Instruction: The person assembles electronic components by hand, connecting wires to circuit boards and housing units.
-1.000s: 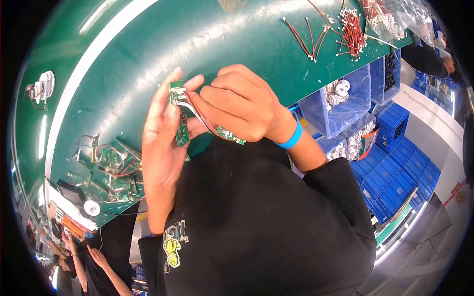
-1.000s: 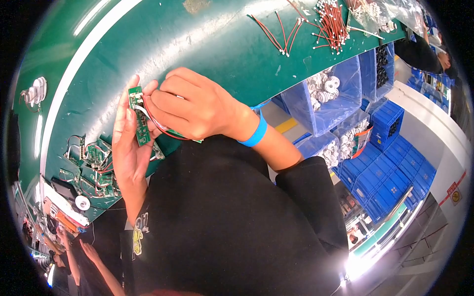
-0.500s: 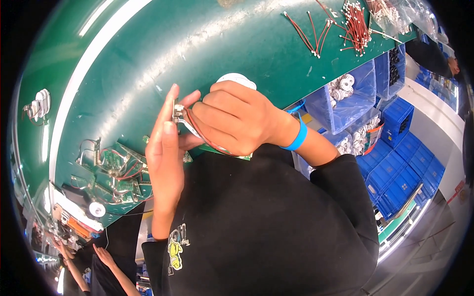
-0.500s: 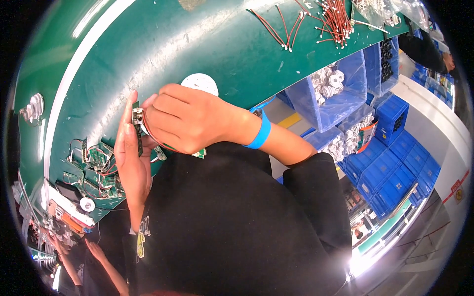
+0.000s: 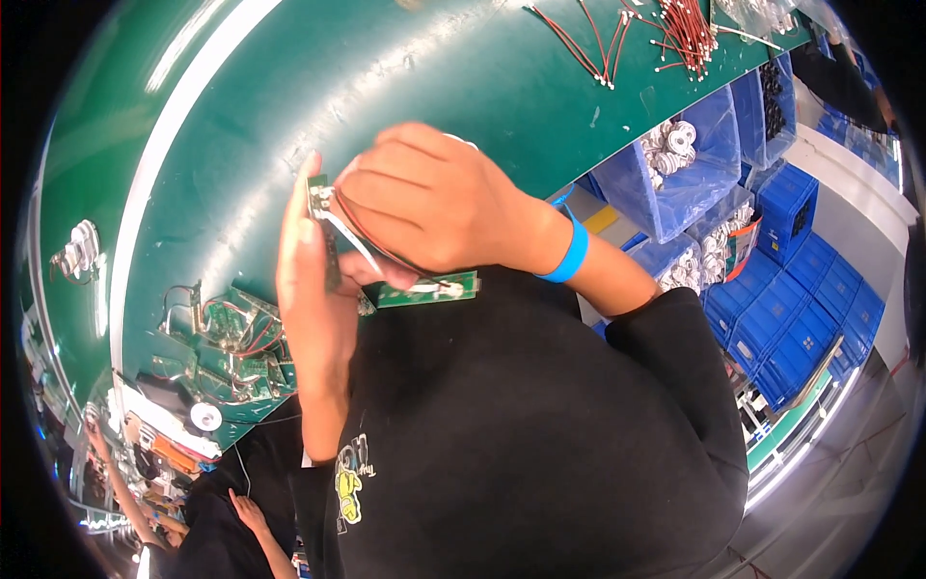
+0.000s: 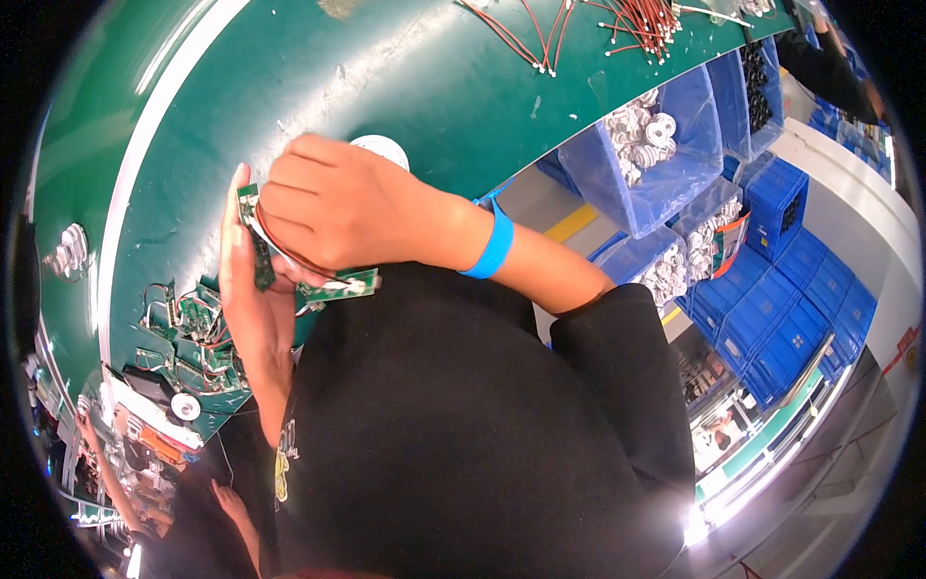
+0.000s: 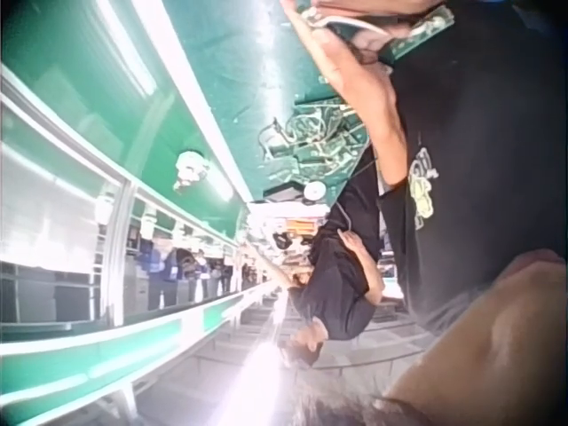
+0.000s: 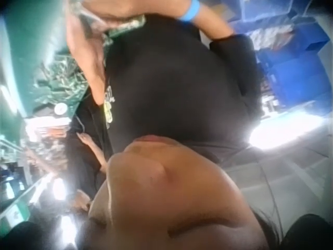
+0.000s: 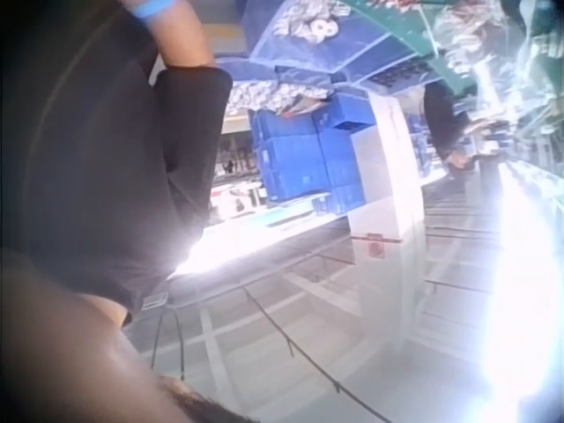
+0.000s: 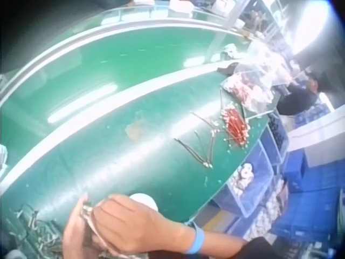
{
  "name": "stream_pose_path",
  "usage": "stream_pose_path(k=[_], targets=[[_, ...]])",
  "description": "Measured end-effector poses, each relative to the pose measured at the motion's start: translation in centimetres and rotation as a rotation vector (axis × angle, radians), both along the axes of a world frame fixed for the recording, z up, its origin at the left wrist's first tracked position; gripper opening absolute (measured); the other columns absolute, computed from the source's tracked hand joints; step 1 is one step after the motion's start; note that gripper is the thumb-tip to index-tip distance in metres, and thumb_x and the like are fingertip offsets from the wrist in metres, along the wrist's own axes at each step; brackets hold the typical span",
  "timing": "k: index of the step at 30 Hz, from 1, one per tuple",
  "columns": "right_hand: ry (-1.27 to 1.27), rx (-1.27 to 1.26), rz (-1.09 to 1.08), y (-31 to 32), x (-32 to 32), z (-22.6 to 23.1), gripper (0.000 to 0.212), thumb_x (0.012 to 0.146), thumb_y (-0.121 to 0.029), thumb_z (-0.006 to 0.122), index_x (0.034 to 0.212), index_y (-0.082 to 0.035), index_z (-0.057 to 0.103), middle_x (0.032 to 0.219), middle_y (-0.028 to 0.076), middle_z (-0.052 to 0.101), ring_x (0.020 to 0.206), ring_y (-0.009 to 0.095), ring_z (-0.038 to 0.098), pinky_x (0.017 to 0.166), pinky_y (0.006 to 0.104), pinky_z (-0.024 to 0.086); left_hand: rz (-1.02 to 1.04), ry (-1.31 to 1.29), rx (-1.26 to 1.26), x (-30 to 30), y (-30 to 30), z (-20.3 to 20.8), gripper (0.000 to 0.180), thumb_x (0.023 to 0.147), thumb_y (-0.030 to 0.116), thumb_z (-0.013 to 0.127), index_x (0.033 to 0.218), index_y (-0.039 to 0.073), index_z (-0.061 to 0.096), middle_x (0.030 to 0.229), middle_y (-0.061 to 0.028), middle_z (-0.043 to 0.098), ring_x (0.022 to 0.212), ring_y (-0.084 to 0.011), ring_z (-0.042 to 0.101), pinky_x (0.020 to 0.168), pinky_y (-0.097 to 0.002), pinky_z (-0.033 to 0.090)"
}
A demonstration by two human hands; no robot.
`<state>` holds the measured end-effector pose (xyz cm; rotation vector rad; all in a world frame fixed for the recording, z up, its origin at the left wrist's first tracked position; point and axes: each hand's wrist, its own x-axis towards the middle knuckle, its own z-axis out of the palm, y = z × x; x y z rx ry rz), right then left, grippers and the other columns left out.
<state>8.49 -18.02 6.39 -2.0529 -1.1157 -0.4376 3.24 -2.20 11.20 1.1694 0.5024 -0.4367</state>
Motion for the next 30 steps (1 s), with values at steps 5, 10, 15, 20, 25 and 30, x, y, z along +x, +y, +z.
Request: stream_pose_path(k=[5,10,15,20,25,30], targets=[[0.267,0.269,-0.55,-3.6,-3.9,-0.1,0.033,0.076,-0.008,0.076,0.106,-0.005,0.064,0.104,0.007,0.064,0.083,0.023,0.061,0.077,0.0326,0.049,0.103,-0.063,0.013,-0.1,0.0,-0.6,0.058,0.104,0.035,0.033,0.15,0.0,0.025,0.132,-0.0272,0.054,0.043,-0.0112,0.05,0.055,-0.03,0.057],[0.907,0.086,-0.646,-3.8,-9.7,-0.4,0.047,0.078,-0.017,0.082,0.111,-0.002,0.052,0.092,0.006,0.068,0.084,0.017,0.064,0.07,0.0289,0.048,0.098,0.0,-0.127,0.1,0.4,-2.4,0.052,0.105,0.03,0.034,0.147,0.0,0.032,0.139,-0.0223,0.051,0.041,-0.0065,0.039,0.05,-0.0258,0.051],[1.128,0.285,-0.541,-4.2,-9.7,-0.4,0.026,0.084,-0.007,0.075,0.104,0.0,0.061,0.093,0.008,0.07,0.082,0.014,0.065,0.073,0.0254,0.049,0.105,-0.05,-0.162,-0.2,0.3,-3.0,0.051,0.106,0.032,0.034,0.149,0.004,0.031,0.142,-0.0202,0.048,0.05,-0.0064,0.044,0.052,-0.0256,0.052],[0.999,0.965,-0.622,-5.5,-11.1,1.7,0.016,0.086,0.001,0.071,0.101,0.003,0.07,0.096,0.007,0.069,0.079,0.008,0.061,0.071,0.0217,0.048,0.071,-0.166,-0.087,-0.9,1.0,-2.4,0.052,0.105,0.03,0.039,0.15,0.006,0.029,0.146,-0.0178,0.045,0.051,-0.0032,0.042,0.052,-0.0227,0.049],[0.608,0.771,-0.532,-5.4,-8.2,1.5,0.016,0.088,0.001,0.068,0.104,0.005,0.069,0.097,0.01,0.07,0.08,0.01,0.062,0.068,0.0212,0.049,-0.033,-0.277,0.058,-1.1,-0.2,-1.3,0.057,0.104,0.036,0.042,0.148,0.002,0.031,0.136,-0.0253,0.052,0.047,-0.0065,0.045,0.045,-0.0219,0.043],[0.885,0.656,-0.31,-3.3,-5.8,4.2,0.014,0.091,0.0,0.062,0.103,0.003,0.069,0.089,0.011,0.068,0.07,0.013,0.065,0.056,0.0235,0.048,-0.057,-0.3,0.027,-1.4,-1.4,-0.8,0.058,0.103,0.035,0.045,0.149,0.002,0.03,0.121,-0.0246,0.061,0.047,-0.011,0.051,0.045,-0.0223,0.044]])
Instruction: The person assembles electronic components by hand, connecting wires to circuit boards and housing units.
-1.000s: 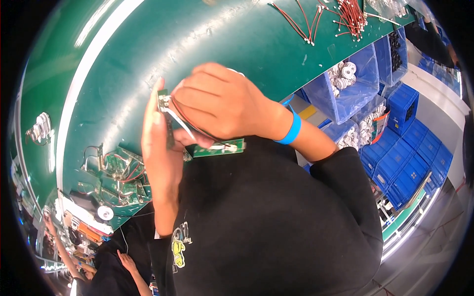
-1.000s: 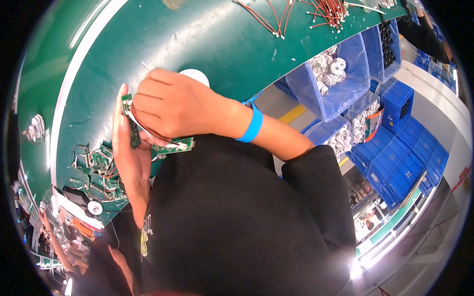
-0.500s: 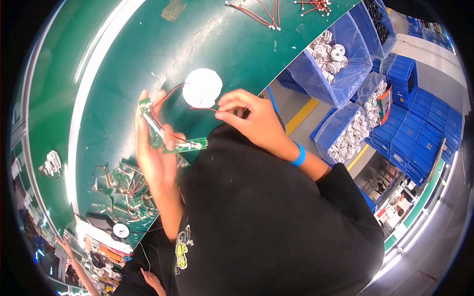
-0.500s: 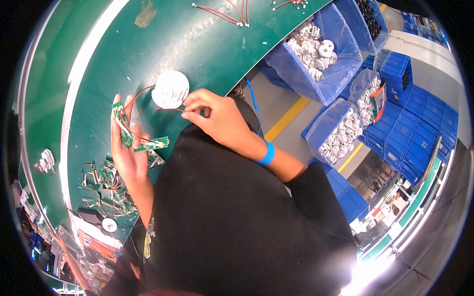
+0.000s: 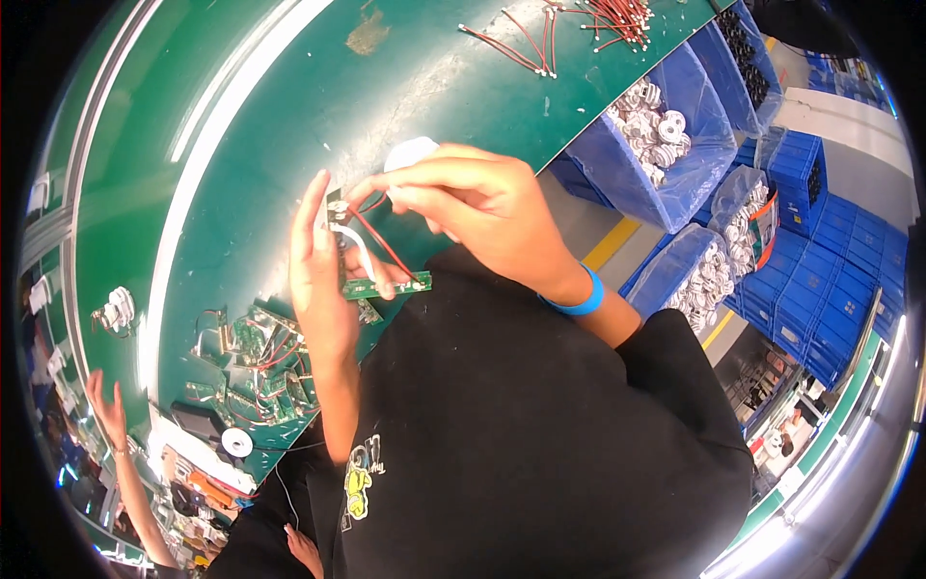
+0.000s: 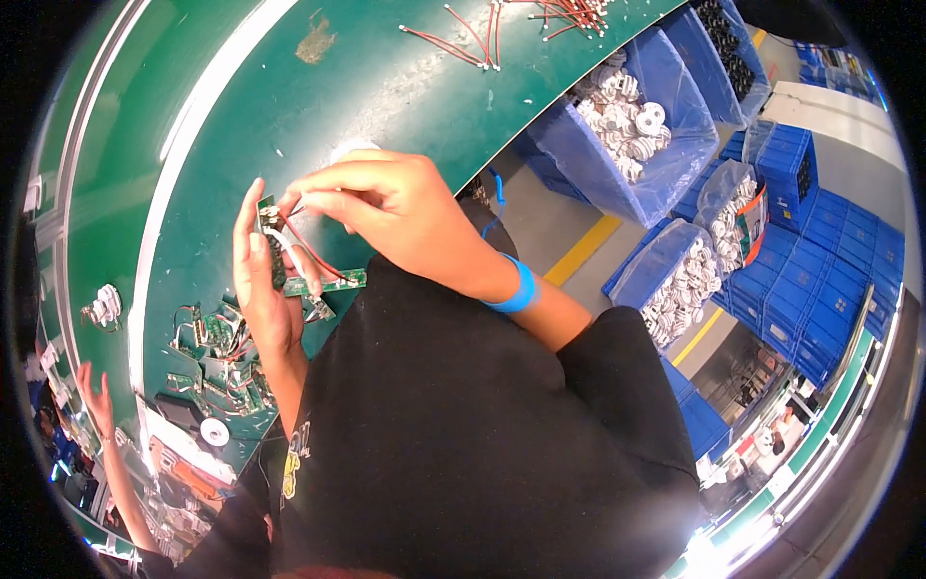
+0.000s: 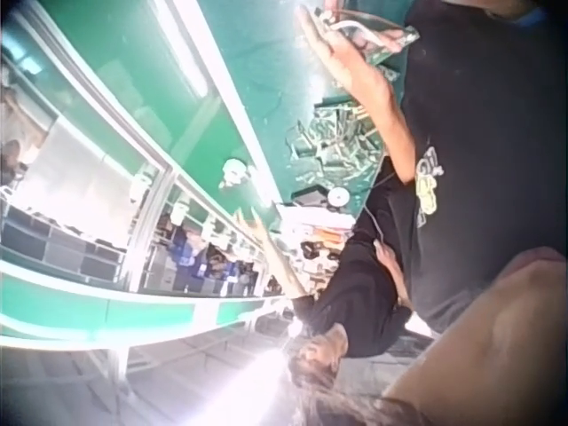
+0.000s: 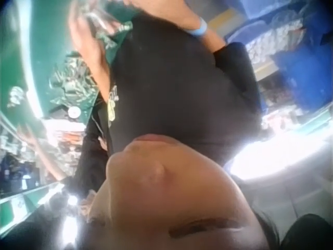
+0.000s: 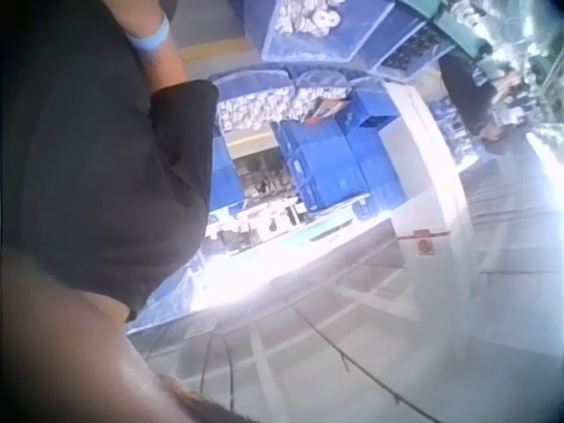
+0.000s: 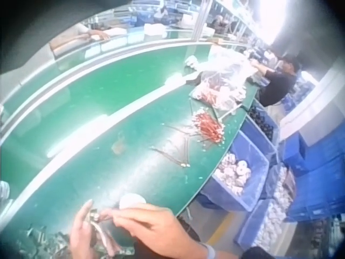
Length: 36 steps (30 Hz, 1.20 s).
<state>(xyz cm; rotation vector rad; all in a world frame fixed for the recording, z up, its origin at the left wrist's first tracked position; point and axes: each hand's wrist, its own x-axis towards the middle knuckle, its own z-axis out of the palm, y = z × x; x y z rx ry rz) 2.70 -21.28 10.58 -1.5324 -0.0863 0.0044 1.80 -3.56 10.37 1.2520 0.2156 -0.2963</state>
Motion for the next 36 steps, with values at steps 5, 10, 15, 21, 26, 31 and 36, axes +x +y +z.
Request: stream_pose_path(k=[5,10,15,21,26,31,36], targets=[[-0.507,-0.695,0.044,1.4,0.8,-1.0,0.022,0.08,-0.009,0.064,0.1,0.001,0.064,0.086,0.012,0.061,0.08,0.029,0.065,0.066,0.036,0.053,0.028,0.035,0.027,-0.4,0.2,-0.3,0.055,0.104,0.033,0.042,0.148,0.002,0.032,0.083,-0.0158,0.067,0.048,-0.0143,0.055,0.049,-0.0238,0.048],[-0.669,-0.856,0.139,1.3,1.9,-1.1,0.027,0.071,-0.009,0.072,0.097,-0.004,0.067,0.088,0.006,0.067,0.074,0.022,0.067,0.062,0.0307,0.054,-0.123,0.023,0.019,-0.8,1.1,-0.8,0.045,0.106,0.021,0.036,0.145,-0.002,0.035,0.083,-0.0173,0.066,0.056,-0.0198,0.062,0.062,-0.0315,0.056],[-0.699,-0.863,0.141,1.3,2.0,-1.2,0.023,0.07,-0.011,0.073,0.092,-0.004,0.07,0.086,0.005,0.068,0.073,0.019,0.066,0.059,0.0296,0.053,-0.135,0.013,0.045,-1.3,1.1,-1.2,0.044,0.106,0.019,0.036,0.145,-0.002,0.037,0.137,-0.0202,0.054,0.059,-0.0158,0.062,0.064,-0.0302,0.056],[-0.705,-0.877,0.143,1.5,2.1,-1.2,0.02,0.07,-0.009,0.072,0.09,-0.005,0.07,0.084,0.003,0.068,0.07,0.018,0.064,0.058,0.0289,0.052,-0.125,-0.001,0.104,-1.5,1.0,-1.1,0.043,0.106,0.016,0.035,0.145,-0.001,0.039,0.118,-0.0188,0.064,0.057,-0.0143,0.061,0.065,-0.0294,0.056],[-0.7,-0.818,0.138,1.3,2.9,-2.0,0.017,0.069,-0.013,0.069,0.085,-0.007,0.068,0.079,0.001,0.063,0.068,0.017,0.061,0.057,0.0295,0.049,-0.189,-0.005,0.215,-0.9,1.0,-0.2,0.043,0.106,0.017,0.035,0.145,-0.001,0.041,0.072,-0.0107,0.061,0.054,-0.0148,0.059,0.064,-0.0305,0.056],[-0.655,-0.79,0.232,0.9,3.7,-0.6,0.011,0.072,-0.016,0.071,0.083,-0.012,0.07,0.077,0.0,0.064,0.07,0.018,0.063,0.056,0.0296,0.05,-0.183,-0.015,0.301,-0.6,1.5,0.5,0.043,0.106,0.019,0.037,0.142,-0.003,0.044,0.062,-0.0092,0.059,0.051,-0.0153,0.059,0.056,-0.0291,0.053],[-0.562,-0.639,0.224,0.6,4.4,-1.4,0.016,0.08,-0.025,0.073,0.075,-0.011,0.068,0.071,0.002,0.061,0.068,0.02,0.058,0.056,0.0332,0.048,-0.19,0.081,0.168,-0.7,2.1,-0.6,0.046,0.105,0.022,0.038,0.144,-0.003,0.042,0.064,-0.0089,0.059,0.051,-0.0157,0.06,0.058,-0.0318,0.056]])
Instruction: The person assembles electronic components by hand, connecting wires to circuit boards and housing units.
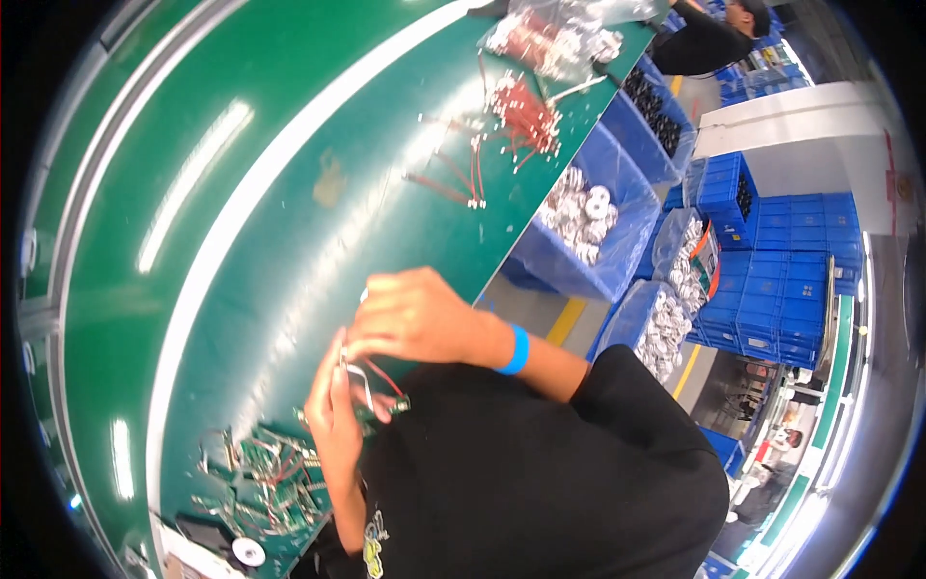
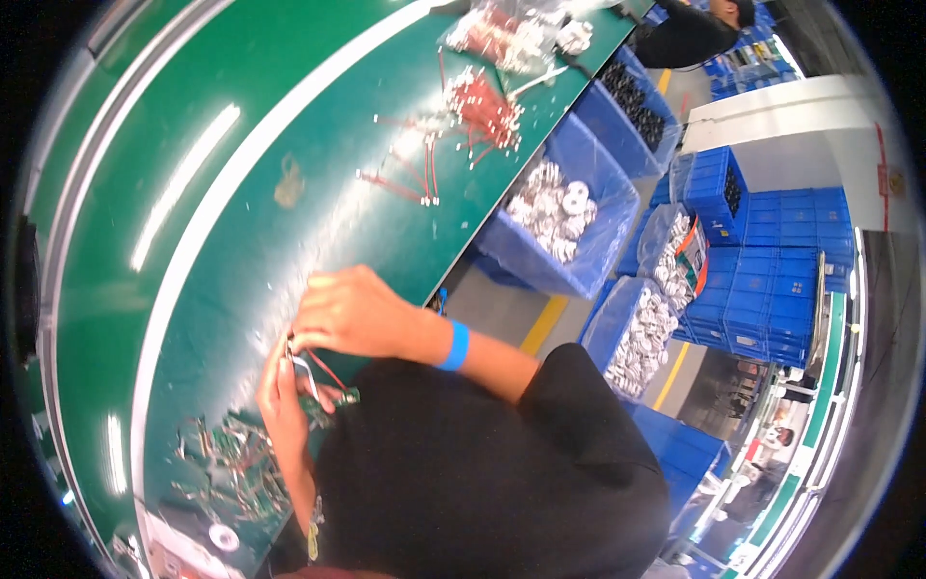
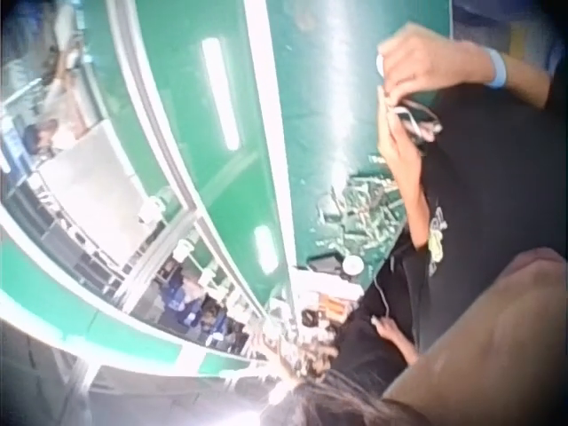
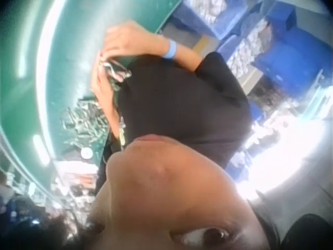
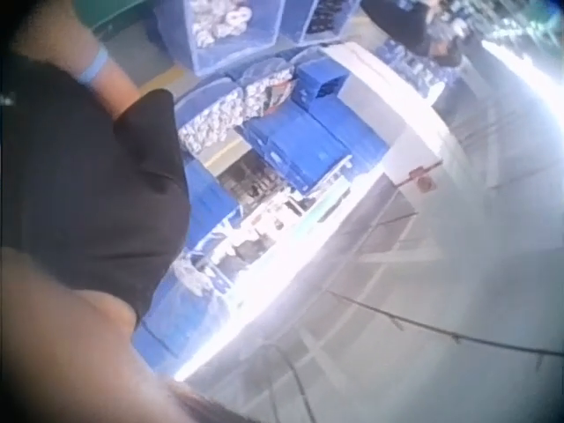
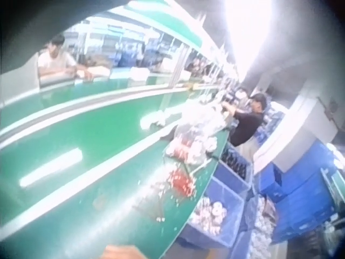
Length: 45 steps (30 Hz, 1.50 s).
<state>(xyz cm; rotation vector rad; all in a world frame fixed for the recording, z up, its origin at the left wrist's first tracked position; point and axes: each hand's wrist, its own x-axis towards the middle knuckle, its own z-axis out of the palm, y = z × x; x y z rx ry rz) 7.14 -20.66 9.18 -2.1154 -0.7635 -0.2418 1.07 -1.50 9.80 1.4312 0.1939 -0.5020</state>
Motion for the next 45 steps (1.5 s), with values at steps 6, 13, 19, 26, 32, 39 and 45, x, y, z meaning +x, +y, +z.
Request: stream_pose_path(k=[6,13,19,26,32,39,45], targets=[[0.084,0.098,0.039,-0.1,-0.2,-0.4,0.014,0.08,-0.021,0.073,0.074,-0.009,0.069,0.072,0.002,0.062,0.067,0.022,0.056,0.057,0.0346,0.047,-0.087,-0.076,0.006,0.4,0.5,0.0,0.046,0.106,0.023,0.038,0.144,-0.004,0.041,0.061,-0.0081,0.058,0.051,-0.0156,0.06,0.061,-0.0321,0.057],[0.143,0.212,-0.069,-0.5,1.6,-0.4,0.014,0.078,-0.018,0.076,0.08,-0.006,0.07,0.076,0.006,0.064,0.07,0.023,0.058,0.06,0.035,0.048,-0.063,-0.005,-0.058,2.6,0.1,-1.1,0.054,0.1,0.024,0.052,0.148,0.002,0.037,0.106,-0.0139,0.063,0.074,-0.0196,0.066,0.069,-0.033,0.055],[0.253,0.058,-0.78,-9.6,3.0,-3.4,0.02,0.077,-0.014,0.078,0.091,-0.004,0.069,0.091,0.009,0.062,0.089,0.027,0.06,0.077,0.0369,0.05,-0.081,-0.961,1.114,4.5,-3.4,1.1,0.085,0.078,0.025,0.079,0.148,0.005,0.034,0.148,-0.0239,0.033,0.14,-0.0401,0.03,0.113,-0.0575,0.021],[0.003,-0.08,-0.754,-7.2,7.0,-7.6,0.022,0.076,-0.014,0.075,0.095,-0.006,0.067,0.098,0.01,0.06,0.095,0.03,0.055,0.086,0.0409,0.044,-0.724,-0.946,0.916,7.1,-6.0,0.9,0.059,0.074,0.021,0.068,0.13,0.008,0.053,0.142,-0.0159,0.045,0.135,-0.0375,0.039,0.114,-0.0638,0.017],[0.066,0.186,-0.679,-7.2,9.2,-7.9,0.016,0.079,-0.008,0.073,0.095,-0.005,0.072,0.092,0.007,0.069,0.092,0.027,0.062,0.087,0.0374,0.046,-0.749,-1.019,0.905,9.6,-6.9,-2.0,0.06,0.067,0.027,0.084,0.118,0.008,0.058,0.115,-0.008,0.062,0.112,-0.0218,0.059,0.115,-0.0609,0.017],[0.165,1.235,-0.787,-10.3,8.9,-6.1,0.023,0.101,-0.019,0.055,0.11,-0.001,0.066,0.09,0.003,0.068,0.083,0.007,0.06,0.072,0.0235,0.049,-0.156,-0.723,0.861,25.2,-1.9,-4.4,0.051,0.085,0.02,0.073,0.126,-0.002,0.052,0.125,-0.0205,0.055,0.117,-0.0332,0.05,0.103,-0.044,0.037],[0.627,1.273,-0.426,-10.1,4.9,-4.4,0.024,0.104,-0.021,0.048,0.11,-0.002,0.061,0.091,0.002,0.059,0.079,0.01,0.056,0.071,0.0244,0.047,-0.233,-1.035,1.292,37.4,-5.3,0.8,0.065,0.088,0.032,0.071,0.138,0.0,0.044,0.152,-0.0314,0.022,0.141,-0.0438,0.027,0.113,-0.0503,0.029]])
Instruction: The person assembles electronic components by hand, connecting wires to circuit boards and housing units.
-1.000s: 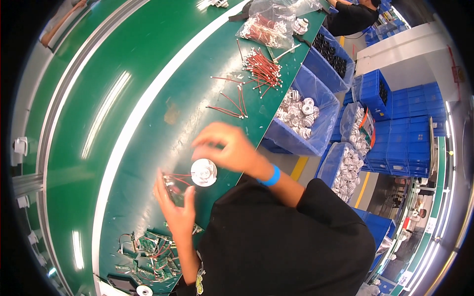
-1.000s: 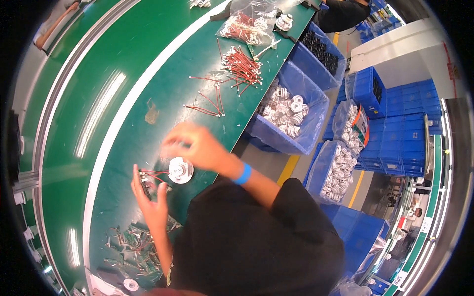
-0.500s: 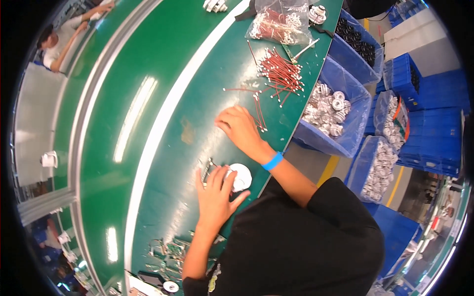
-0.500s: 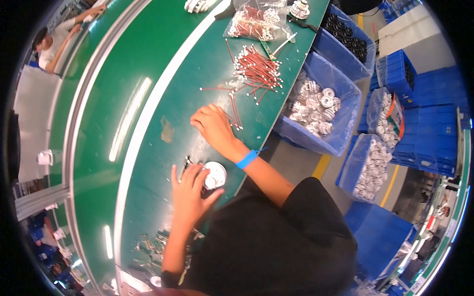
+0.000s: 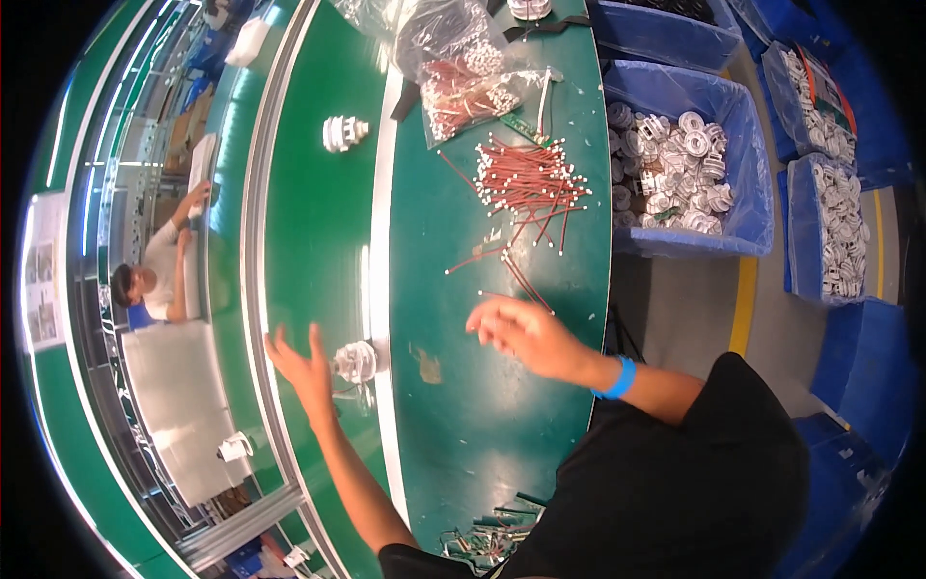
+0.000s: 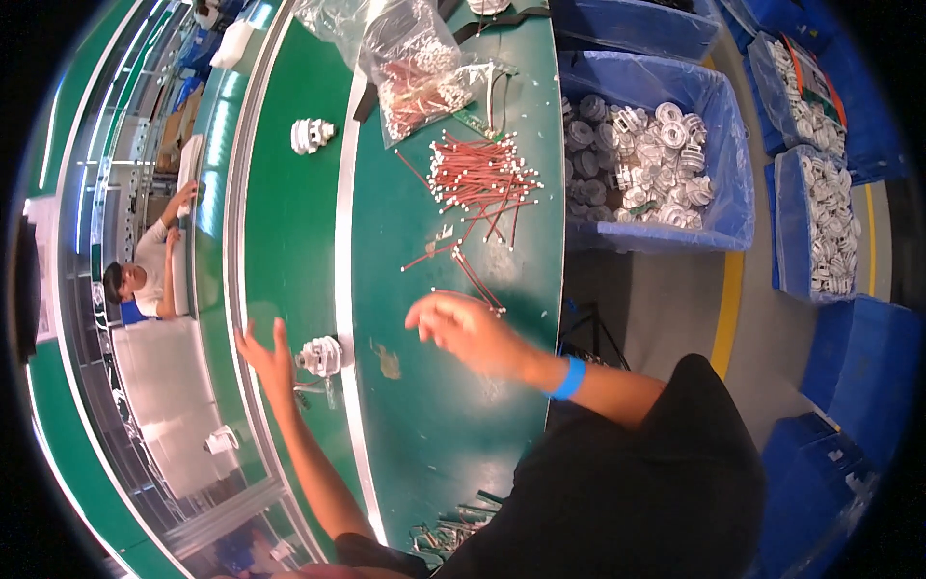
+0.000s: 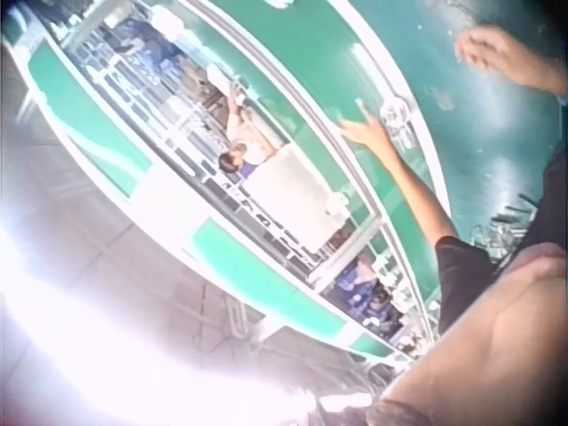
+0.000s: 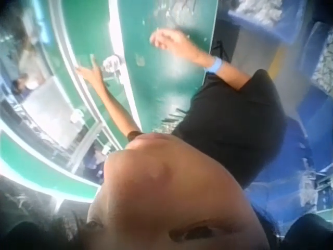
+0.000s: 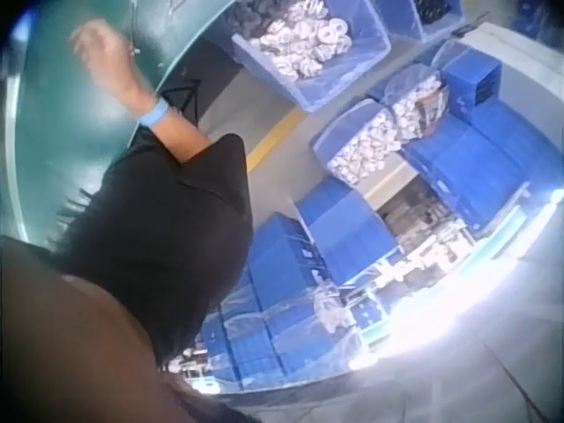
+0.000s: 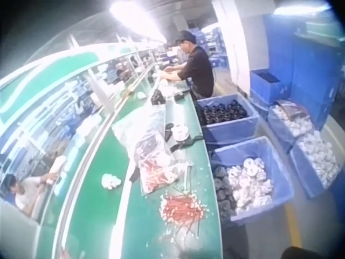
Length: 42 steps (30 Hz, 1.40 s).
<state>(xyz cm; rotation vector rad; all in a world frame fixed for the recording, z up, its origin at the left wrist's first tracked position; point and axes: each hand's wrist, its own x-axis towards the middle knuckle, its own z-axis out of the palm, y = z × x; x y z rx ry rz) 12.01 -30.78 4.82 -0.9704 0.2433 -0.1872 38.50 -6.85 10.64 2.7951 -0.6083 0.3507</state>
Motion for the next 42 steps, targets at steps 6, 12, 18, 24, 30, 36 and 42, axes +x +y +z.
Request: stream_pose_path(k=[6,12,18,24,30,36,42], targets=[[-0.133,-0.271,0.291,2.5,-4.2,-0.2,0.026,0.101,-0.012,0.05,0.122,-0.003,0.063,0.099,0.007,0.065,0.093,0.017,0.062,0.085,0.031,0.049,-0.607,-0.142,0.312,8.1,-17.2,0.8,0.072,0.08,0.011,0.073,0.143,0.004,0.039,0.156,-0.0184,0.024,0.142,-0.0378,0.028,0.112,-0.0473,0.034],[0.077,0.095,0.474,2.3,-8.5,-1.7,0.029,0.096,-0.022,0.065,0.116,-0.001,0.069,0.094,0.005,0.073,0.074,0.008,0.062,0.071,0.0247,0.052,-0.712,-0.483,0.592,16.6,-25.0,-6.3,0.069,0.075,-0.001,0.068,0.138,0.006,0.044,0.151,-0.0135,0.034,0.14,-0.0335,0.034,0.108,-0.0441,0.038],[0.151,0.145,0.322,-1.8,-9.2,-2.2,0.016,0.092,-0.013,0.068,0.099,0.001,0.072,0.09,0.005,0.073,0.075,0.007,0.063,0.064,0.0226,0.051,-0.314,0.06,0.09,12.0,-21.7,-5.1,0.038,0.079,0.011,0.071,0.114,0.0,0.062,0.109,-0.0166,0.067,0.102,-0.0328,0.064,0.087,-0.0389,0.051],[0.292,-0.157,0.033,-1.7,-4.8,-0.7,0.016,0.087,-0.011,0.074,0.089,0.003,0.068,0.074,-0.001,0.065,0.068,0.003,0.055,0.059,0.0206,0.044,-0.055,0.416,-0.614,-8.3,-9.0,-8.7,0.054,0.084,0.017,0.078,0.127,-0.003,0.052,0.12,-0.0136,0.059,0.11,-0.0208,0.057,0.095,-0.032,0.046],[0.154,-0.308,0.201,4.2,-2.5,-0.8,0.014,0.087,-0.01,0.072,0.092,0.003,0.069,0.075,0.002,0.065,0.067,0.004,0.052,0.057,0.0232,0.042,0.271,0.273,-0.505,-26.3,-1.1,-7.5,0.082,0.078,0.008,0.079,0.145,-0.003,0.033,0.143,-0.0184,0.038,0.132,-0.0319,0.041,0.11,-0.0394,0.033],[0.25,-0.429,0.501,6.5,-4.1,-1.1,0.016,0.081,-0.008,0.072,0.094,0.001,0.072,0.078,0.008,0.066,0.068,0.01,0.057,0.061,0.0263,0.046,0.336,0.445,-0.801,-32.7,-0.2,-6.8,0.088,0.074,0.001,0.081,0.146,-0.001,0.03,0.146,-0.0169,0.038,0.133,-0.0279,0.042,0.11,-0.04,0.035],[0.25,-0.451,0.526,7.2,-4.7,-1.2,0.016,0.077,-0.011,0.074,0.085,0.003,0.071,0.077,0.011,0.067,0.069,0.014,0.06,0.064,0.028,0.048,0.247,0.576,-0.792,-33.3,1.0,-6.4,0.08,0.073,0.002,0.08,0.141,0.0,0.037,0.142,-0.0126,0.043,0.126,-0.0237,0.048,0.105,-0.0368,0.04]])
